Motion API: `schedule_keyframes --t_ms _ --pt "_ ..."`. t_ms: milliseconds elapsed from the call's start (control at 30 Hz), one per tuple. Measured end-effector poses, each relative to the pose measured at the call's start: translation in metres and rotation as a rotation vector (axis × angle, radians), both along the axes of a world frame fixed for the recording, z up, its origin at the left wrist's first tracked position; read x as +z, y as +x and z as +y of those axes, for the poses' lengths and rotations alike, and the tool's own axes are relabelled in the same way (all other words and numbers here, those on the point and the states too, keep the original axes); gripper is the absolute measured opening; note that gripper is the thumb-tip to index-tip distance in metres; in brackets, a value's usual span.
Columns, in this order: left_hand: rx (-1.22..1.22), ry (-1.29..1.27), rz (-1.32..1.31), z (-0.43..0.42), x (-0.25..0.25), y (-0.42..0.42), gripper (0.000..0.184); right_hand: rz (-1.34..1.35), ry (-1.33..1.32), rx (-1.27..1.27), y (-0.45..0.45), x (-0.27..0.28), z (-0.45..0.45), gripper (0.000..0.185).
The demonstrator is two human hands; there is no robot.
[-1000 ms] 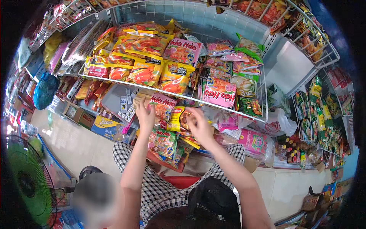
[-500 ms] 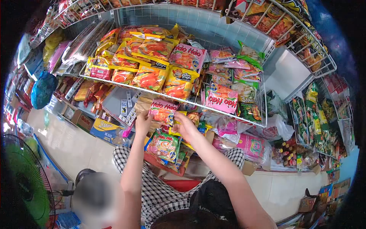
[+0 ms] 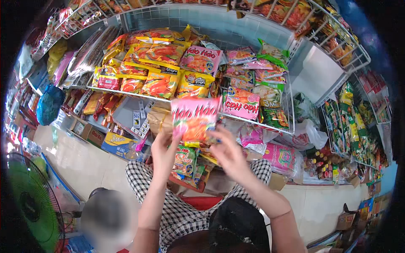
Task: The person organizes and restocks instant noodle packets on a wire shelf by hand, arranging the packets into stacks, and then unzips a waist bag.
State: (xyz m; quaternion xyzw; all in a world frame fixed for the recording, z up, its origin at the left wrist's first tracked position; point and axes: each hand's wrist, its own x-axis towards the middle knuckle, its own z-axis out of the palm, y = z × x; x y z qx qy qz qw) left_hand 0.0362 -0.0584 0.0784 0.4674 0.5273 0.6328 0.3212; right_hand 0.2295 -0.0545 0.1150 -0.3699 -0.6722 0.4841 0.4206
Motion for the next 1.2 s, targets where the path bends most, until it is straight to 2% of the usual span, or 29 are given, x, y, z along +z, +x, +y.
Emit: schedule_keyframes --t_ms 100,167,233,267,300,400,467,567,600,700,733,867,1000,1033,1133,1167,1200 --pt "-0.120 0.132 -0.004 0.058 0.022 0.029 0.015 0.030 0.161 -0.170 0.024 0.029 0.026 0.031" --pt "-0.176 0.164 0.147 0.091 0.043 0.051 0.018 0.032 0.284 -0.287 0.040 0.037 0.051 0.033" --pt "-0.169 0.220 0.283 0.128 0.059 0.074 0.020 0.049 0.223 -0.361 0.058 0.041 0.083 0.036" --pt "-0.194 0.230 0.274 0.151 0.059 0.082 0.020 0.063 0.101 -0.346 0.065 0.051 0.096 0.042" --pt "-0.113 0.330 0.333 0.168 0.064 0.092 0.021 -0.032 0.282 -0.391 0.076 0.050 0.117 0.046" --pt "-0.081 0.353 0.355 0.218 0.051 0.108 0.019 0.027 0.408 -0.436 0.097 0.027 0.180 0.049" --pt "-0.080 0.289 0.303 0.236 0.041 0.115 0.016 0.022 0.364 -0.515 0.108 0.015 0.203 0.046" --pt "-0.147 0.218 0.353 0.258 0.007 0.112 0.013 0.025 0.309 -0.475 0.117 -0.007 0.223 0.043" --pt "-0.139 0.206 0.421 0.254 0.004 0.111 0.014 -0.122 0.295 -0.525 0.120 -0.015 0.226 0.037" --pt "-0.197 0.137 0.452 0.242 -0.005 0.110 0.014 -0.271 0.319 -0.577 0.118 -0.055 0.231 0.038" --pt "-0.165 0.120 0.522 0.243 -0.009 0.110 0.024 -0.529 0.288 -0.568 0.109 -0.027 0.207 0.036" --pt "-0.059 0.029 0.610 0.238 -0.003 0.114 0.033 -0.528 0.384 -0.619 0.102 -0.032 0.207 0.033" --pt "0.005 0.034 0.691 0.235 -0.002 0.117 0.035 -0.589 0.351 -0.583 0.103 -0.029 0.207 0.036" --pt "-0.017 -0.035 0.683 0.236 -0.001 0.116 0.044 -0.593 0.347 -0.598 0.104 -0.031 0.207 0.039" --pt "0.006 -0.045 0.754 0.221 0.015 0.115 0.038 -0.658 0.290 -0.546 0.105 -0.026 0.206 0.038" --pt "0.052 0.106 0.705 0.214 0.022 0.115 0.032 -0.664 0.292 -0.535 0.105 -0.022 0.199 0.038" --pt "0.103 0.267 0.656 0.211 0.033 0.113 0.027 -0.646 0.419 -0.596 0.105 -0.017 0.194 0.037"
